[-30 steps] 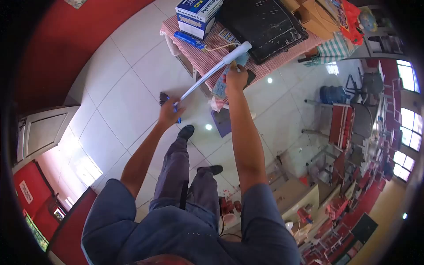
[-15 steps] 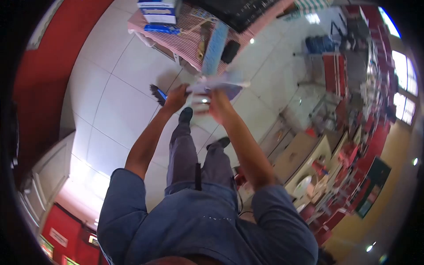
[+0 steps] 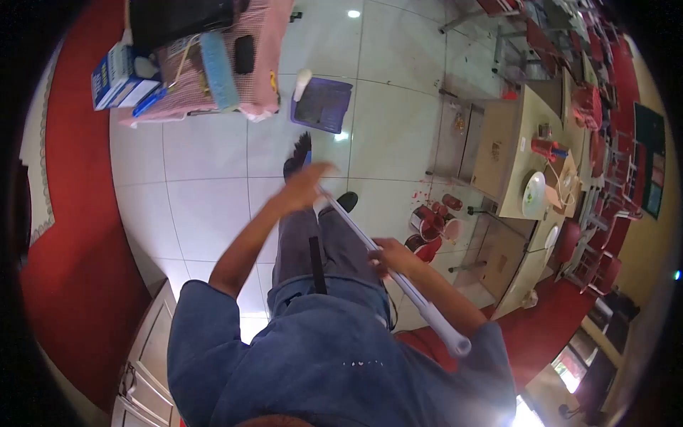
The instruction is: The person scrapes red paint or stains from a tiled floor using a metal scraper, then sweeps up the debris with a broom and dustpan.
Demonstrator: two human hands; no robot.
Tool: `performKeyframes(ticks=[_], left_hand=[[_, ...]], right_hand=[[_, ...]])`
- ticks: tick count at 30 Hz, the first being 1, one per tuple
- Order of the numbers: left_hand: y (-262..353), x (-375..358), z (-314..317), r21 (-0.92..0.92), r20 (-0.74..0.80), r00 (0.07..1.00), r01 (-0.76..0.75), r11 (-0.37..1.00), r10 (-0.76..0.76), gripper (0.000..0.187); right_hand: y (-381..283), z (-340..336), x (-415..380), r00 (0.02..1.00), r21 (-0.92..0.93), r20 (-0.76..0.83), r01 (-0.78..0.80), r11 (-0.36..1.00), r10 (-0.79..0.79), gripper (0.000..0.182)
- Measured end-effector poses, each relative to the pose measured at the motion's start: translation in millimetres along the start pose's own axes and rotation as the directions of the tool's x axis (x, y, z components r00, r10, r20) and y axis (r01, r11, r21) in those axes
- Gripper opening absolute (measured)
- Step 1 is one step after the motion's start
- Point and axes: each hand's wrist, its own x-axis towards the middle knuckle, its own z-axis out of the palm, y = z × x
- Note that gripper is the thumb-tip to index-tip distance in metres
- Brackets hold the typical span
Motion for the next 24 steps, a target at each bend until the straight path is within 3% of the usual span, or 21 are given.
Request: performKeyframes(ticks=[1,2,3,4,5,6,7,9,10,12,13,14,16,17,18,19,20,21,22,24], left_hand=[[-48.3,32.6,4.4,0.049,-0.204,0.979,0.029,0.998,-0.019,0.061],[-49.5,59.5,-17.2,-0.113,-0.366,0.901,0.207,0.972,-0.235,0.063],[-82.7,90.8,-21.1,-0.026,-0.593,0.771,0.271,0.962,-0.233,0.074],[-133.1,125.8,-25.3,0.06,-0.66,0.693,0.432,0.9,-0.289,0.09],[-166.3,153.2,-27.2,0.12,-0.751,0.63,0.423,0.898,-0.197,0.101],[-178.0,177.7,-32.3,-0.036,-0.754,0.57,0.462,0.886,-0.328,0.104],[-190.9,197.9,-29.8,-0.051,-0.751,0.581,0.422,0.905,-0.314,0.105],[-222.0,232.4,-19.1,-0.088,-0.743,0.601,0.349,0.933,-0.295,0.106],[-244.6,249.9,-14.2,-0.044,-0.728,0.597,0.45,0.892,-0.337,0.09],[-273.1,266.9,-11.1,-0.094,-0.739,0.615,0.311,0.946,-0.275,0.072],[-274.6,271.0,-19.5,-0.113,-0.742,0.624,0.242,0.964,-0.244,0.063],[-236.9,262.7,-27.7,-0.023,-0.752,0.616,0.331,0.943,-0.235,0.035],[-244.3,244.0,-20.9,0.058,-0.767,0.638,0.167,0.984,-0.063,0.026],[-245.1,230.5,-18.9,0.102,-0.764,0.644,0.08,0.992,0.026,0.021],[-234.0,210.3,-14.3,0.189,-0.731,0.679,0.11,0.976,0.065,0.015],[-216.1,189.5,-10.1,0.281,-0.695,0.711,0.129,0.951,0.109,0.01],[-190.0,170.8,-4.2,0.286,-0.718,0.68,0.098,0.953,0.146,0.01],[-163.2,151.7,5.0,0.289,-0.74,0.65,0.07,0.955,0.176,0.011],[-144.2,138.8,14.7,0.223,-0.778,0.615,0.076,0.972,0.13,0.01],[-124.3,118.4,27.4,0.135,-0.81,0.584,0.109,0.985,0.046,0.008]], right_hand=[[21.0,-12.0,-10.8,0.999,0.055,-0.043,0.006,0.998,-0.004,0.026],[38.5,-20.8,-18.6,0.996,0.024,-0.086,0.009,1.0,-0.007,0.029],[51.8,-31.1,-23.5,0.992,-0.015,-0.128,0.013,1.0,-0.015,0.035],[65.9,-39.2,-25.0,0.986,-0.057,-0.168,0.015,0.998,-0.024,0.044],[86.2,-45.3,-21.3,0.964,-0.214,-0.227,0.086,0.973,-0.135,0.045],[107.8,-51.7,-11.3,0.927,-0.375,-0.27,0.147,0.916,-0.259,0.047],[121.0,-59.6,-1.6,0.878,-0.526,-0.293,0.184,0.83,-0.38,0.049],[128.3,-75.7,12.2,0.956,-0.149,-0.25,0.118,0.982,-0.153,0.051],[128.1,-85.0,21.9,0.981,0.047,-0.19,0.054,0.997,-0.044,0.051],[137.7,-110.1,71.3,0.843,-0.284,-0.427,0.218,0.934,-0.327,0.051],[127.5,-122.8,92.1,0.805,-0.329,-0.468,0.224,0.917,-0.364,0.05],[117.3,-135.4,112.8,0.764,-0.375,-0.506,0.223,0.9,-0.4,0.05],[84.0,-158.3,149.6,0.72,-0.402,-0.563,0.191,0.896,-0.406,0.048],[81.1,-173.9,181.3,0.651,-0.523,-0.571,0.182,0.833,-0.5,0.047],[71.4,-191.6,214.7,0.575,-0.592,-0.559,0.227,0.773,-0.597,0.049],[46.7,-210.6,242.6,0.633,-0.597,-0.539,0.178,0.782,-0.556,0.05],[17.6,-222.3,270.5,0.605,-0.626,-0.528,0.196,0.755,-0.595,0.048],[-7.1,-232.5,306.9,0.513,-0.627,-0.502,0.338,0.702,-0.696,0.047],[-28.4,-243.1,346.2,0.452,-0.665,-0.474,0.378,0.644,-0.756,0.046],[-71.2,-248.3,385.3,0.602,-0.64,-0.456,0.29,0.711,-0.656,0.047]])
